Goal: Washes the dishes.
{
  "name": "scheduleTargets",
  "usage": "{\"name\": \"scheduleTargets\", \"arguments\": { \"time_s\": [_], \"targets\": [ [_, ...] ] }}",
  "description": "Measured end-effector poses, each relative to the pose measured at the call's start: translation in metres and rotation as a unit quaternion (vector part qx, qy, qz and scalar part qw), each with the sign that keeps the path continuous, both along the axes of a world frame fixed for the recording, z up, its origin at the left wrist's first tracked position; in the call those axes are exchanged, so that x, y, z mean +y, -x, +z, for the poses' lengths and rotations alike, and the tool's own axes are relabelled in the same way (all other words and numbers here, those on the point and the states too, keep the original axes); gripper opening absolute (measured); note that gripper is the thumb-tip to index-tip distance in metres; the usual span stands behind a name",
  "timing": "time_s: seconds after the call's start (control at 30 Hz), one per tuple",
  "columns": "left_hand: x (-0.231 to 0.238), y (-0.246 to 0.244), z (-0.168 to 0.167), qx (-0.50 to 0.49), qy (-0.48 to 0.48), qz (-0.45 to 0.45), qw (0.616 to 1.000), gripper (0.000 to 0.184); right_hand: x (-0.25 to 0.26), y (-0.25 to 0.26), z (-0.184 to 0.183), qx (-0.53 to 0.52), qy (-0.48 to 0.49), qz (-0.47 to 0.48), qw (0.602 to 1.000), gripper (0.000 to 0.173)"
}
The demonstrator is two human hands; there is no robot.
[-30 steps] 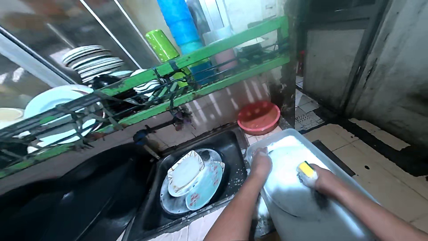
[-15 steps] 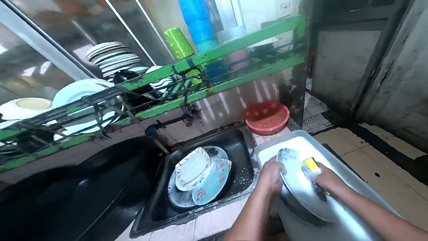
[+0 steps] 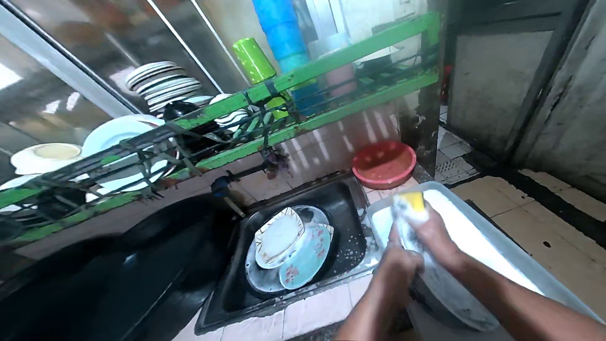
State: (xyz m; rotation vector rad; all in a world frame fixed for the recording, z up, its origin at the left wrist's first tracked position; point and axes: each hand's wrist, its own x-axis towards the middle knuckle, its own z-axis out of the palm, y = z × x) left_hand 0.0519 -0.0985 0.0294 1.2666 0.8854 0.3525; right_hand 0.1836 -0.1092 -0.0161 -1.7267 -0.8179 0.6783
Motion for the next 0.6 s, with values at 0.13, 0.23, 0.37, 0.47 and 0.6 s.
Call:
{"name": "scheduleTargets", "arguments": {
  "time_s": [0.13, 0.23, 0.37, 0.47, 0.6],
  "targets": [
    [0.003, 0.010, 0.009, 0.040, -0.023, 0.046, 0.998, 0.067, 0.003, 0.017, 0.000, 0.006, -0.045, 0.038, 0.998, 0.064],
    [-0.013, 0.016, 0.011, 0.000, -0.086, 0.014, 0.996, 0.098, 0.023, -0.021, -0.013, -0.028, -0.022, -0.017, 0.999, 0.058],
    [-0.005, 0.028, 0.012, -0.079, 0.043, 0.009, 0.996, 0.069, 0.007, 0.003, 0.022, -0.073, -0.079, 0.046, 0.993, 0.057],
    [0.018, 0.039, 0.011, -0.123, 0.138, -0.009, 0.983, 0.037, 0.001, 0.024, 0.016, -0.087, -0.152, 0.089, 0.980, 0.061],
    [0.003, 0.034, 0.022, -0.016, 0.043, -0.012, 0.999, 0.094, 0.023, -0.019, -0.001, -0.071, -0.034, -0.024, 0.997, 0.057]
  ]
}}
